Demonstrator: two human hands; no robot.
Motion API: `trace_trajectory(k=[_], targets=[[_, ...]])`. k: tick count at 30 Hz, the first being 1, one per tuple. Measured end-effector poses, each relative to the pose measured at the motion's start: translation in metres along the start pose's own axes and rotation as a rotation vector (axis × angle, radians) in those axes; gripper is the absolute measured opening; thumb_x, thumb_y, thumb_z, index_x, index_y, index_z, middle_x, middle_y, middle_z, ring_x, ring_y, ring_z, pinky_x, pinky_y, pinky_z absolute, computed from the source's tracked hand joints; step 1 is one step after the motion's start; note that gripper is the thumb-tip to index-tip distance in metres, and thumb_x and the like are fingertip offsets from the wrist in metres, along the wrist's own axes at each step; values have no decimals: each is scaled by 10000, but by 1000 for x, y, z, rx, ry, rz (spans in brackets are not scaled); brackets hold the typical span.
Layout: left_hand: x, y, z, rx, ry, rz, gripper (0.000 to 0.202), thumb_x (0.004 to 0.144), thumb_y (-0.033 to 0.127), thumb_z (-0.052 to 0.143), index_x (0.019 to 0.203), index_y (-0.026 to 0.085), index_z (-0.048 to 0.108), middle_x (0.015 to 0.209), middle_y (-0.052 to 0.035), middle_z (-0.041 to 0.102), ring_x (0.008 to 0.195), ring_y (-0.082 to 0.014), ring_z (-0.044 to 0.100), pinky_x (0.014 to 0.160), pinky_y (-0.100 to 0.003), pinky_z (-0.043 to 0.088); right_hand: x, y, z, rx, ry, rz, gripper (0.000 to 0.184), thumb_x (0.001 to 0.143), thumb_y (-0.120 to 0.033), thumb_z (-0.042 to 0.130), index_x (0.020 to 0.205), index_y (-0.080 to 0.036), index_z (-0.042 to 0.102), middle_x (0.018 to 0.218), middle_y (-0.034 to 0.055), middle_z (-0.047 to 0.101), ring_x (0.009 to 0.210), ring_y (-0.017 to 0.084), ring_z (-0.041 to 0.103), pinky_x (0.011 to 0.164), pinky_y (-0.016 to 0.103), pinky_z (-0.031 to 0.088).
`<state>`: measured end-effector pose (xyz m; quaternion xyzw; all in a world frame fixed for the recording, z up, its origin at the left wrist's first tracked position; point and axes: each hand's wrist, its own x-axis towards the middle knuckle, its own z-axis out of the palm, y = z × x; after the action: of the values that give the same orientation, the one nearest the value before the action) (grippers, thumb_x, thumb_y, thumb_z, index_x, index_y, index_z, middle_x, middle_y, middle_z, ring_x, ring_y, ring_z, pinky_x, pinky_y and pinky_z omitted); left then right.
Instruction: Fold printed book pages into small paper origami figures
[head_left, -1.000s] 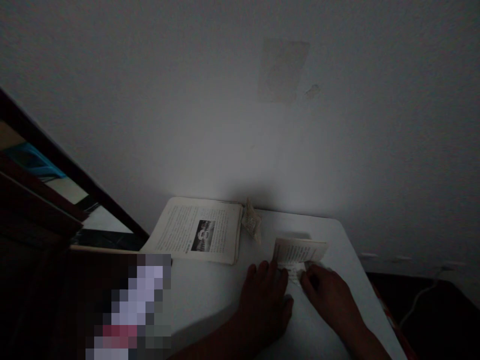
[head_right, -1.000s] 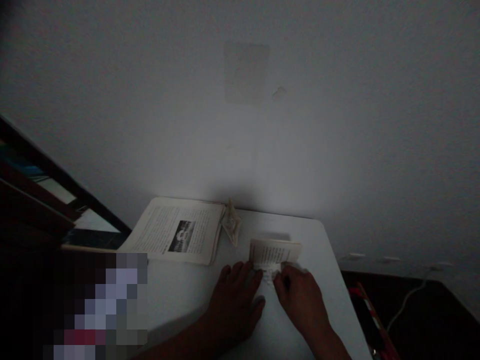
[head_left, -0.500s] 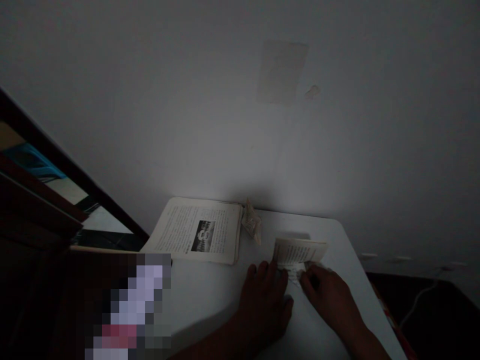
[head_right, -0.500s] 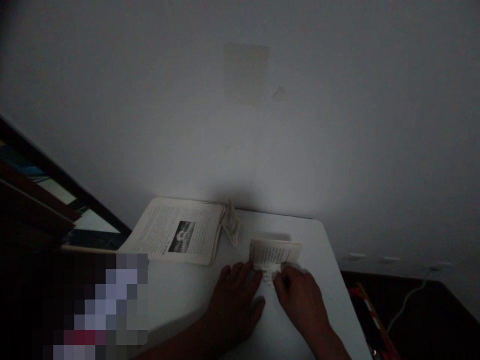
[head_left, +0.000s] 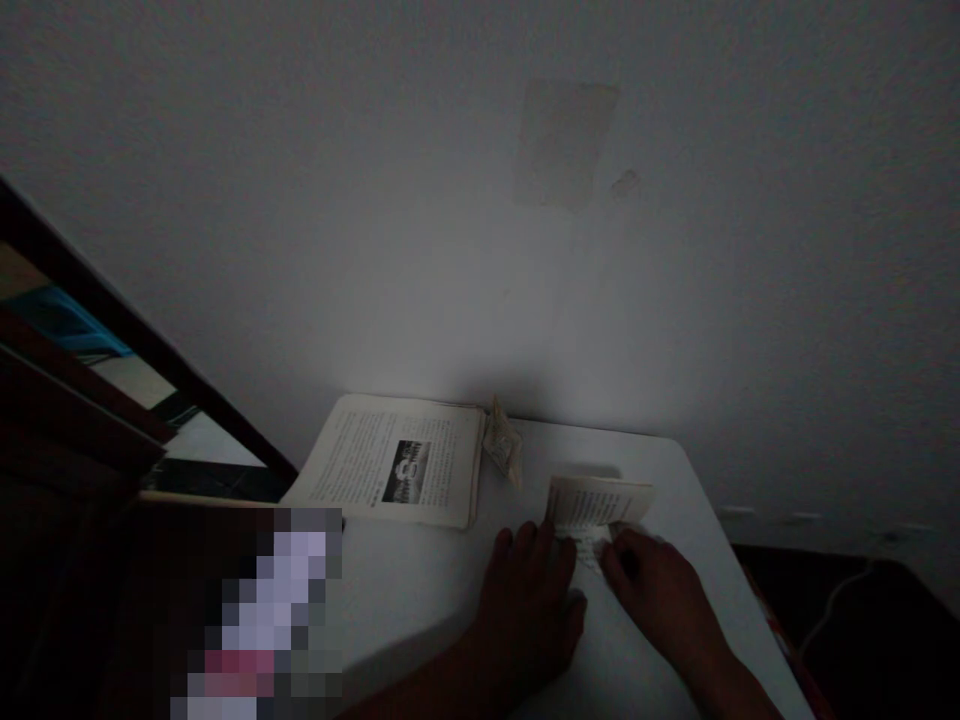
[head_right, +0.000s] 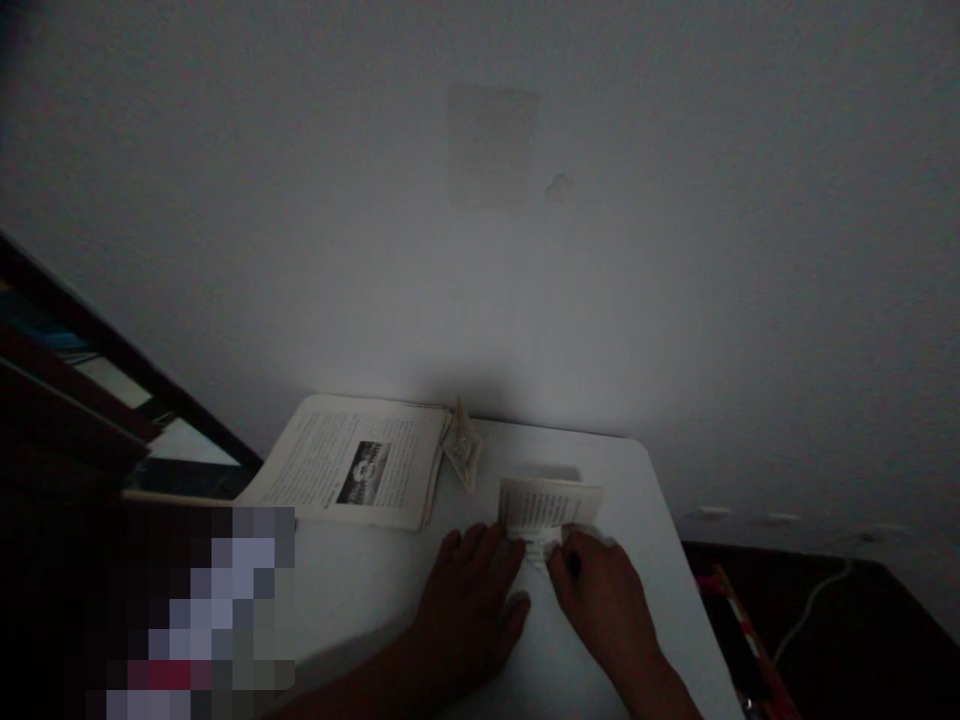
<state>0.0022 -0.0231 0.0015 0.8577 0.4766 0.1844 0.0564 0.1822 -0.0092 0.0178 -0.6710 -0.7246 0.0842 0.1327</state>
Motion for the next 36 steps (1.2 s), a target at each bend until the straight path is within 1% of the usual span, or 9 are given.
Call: trace_trajectory(k=[5, 9, 12, 17, 23, 31, 36], targets=[[0, -1, 1, -8, -21, 0, 465, 867, 444, 401, 1274, 223, 438, 1314, -98, 460, 1167, -308, 401, 964, -523, 300, -1, 0, 0, -8, 17, 10, 291, 859, -338, 408, 630, -211, 537, 619, 17, 628, 585, 178, 578, 579, 273, 358], [0, -1, 2, -10, -30, -4, 520, 865, 434, 401, 1307, 160, 395, 1321, -102, 458, 1166, -305, 396, 974, -508, 301, -1, 0, 0, -11, 18, 11, 295, 855, -331, 408, 618, -212, 537, 614, 21, 633, 575, 177, 578, 570, 271, 362], [1, 0, 1, -7, -33, -6, 531, 863, 432, 403, 1303, 134, 399, 1313, -111, 464, 1161, -306, 397, 975, -506, 301, -1, 0, -1, -17, 15, 9, 290, 852, -328, 409, 620, -214, 540, 607, 20, 634, 575, 184, 582, 579, 278, 366], [2, 0, -1, -8, -30, -2, 515, 859, 429, 416, 1283, 136, 426, 1293, -116, 481, 1152, -305, 405, 970, -508, 306, -1, 1, 0, -12, 14, -2, 286, 857, -326, 400, 638, -212, 545, 631, 26, 640, 594, 187, 587, 587, 282, 368], [0, 0, 3, 7, -5, 2, 512, 854, 434, 423, 1280, 149, 432, 1295, -110, 483, 1160, -305, 405, 973, -504, 309, -1, 1, 2, -34, 7, 14, 294, 866, -347, 403, 640, -216, 538, 638, 24, 634, 625, 202, 583, 615, 294, 372], [1, -1, 2, -11, -9, -1, 521, 846, 426, 438, 1287, 148, 421, 1298, -116, 476, 1157, -309, 403, 965, -517, 314, -1, 0, 0, -28, 15, -11, 286, 861, -323, 413, 617, -217, 518, 612, 14, 618, 597, 183, 581, 591, 274, 364], [2, 0, 1, -22, -24, -5, 521, 849, 436, 432, 1277, 139, 433, 1288, -122, 485, 1139, -314, 411, 958, -523, 314, -1, 1, 0, -27, 16, -5, 303, 865, -340, 405, 609, -219, 512, 601, 10, 616, 588, 180, 580, 578, 271, 361]])
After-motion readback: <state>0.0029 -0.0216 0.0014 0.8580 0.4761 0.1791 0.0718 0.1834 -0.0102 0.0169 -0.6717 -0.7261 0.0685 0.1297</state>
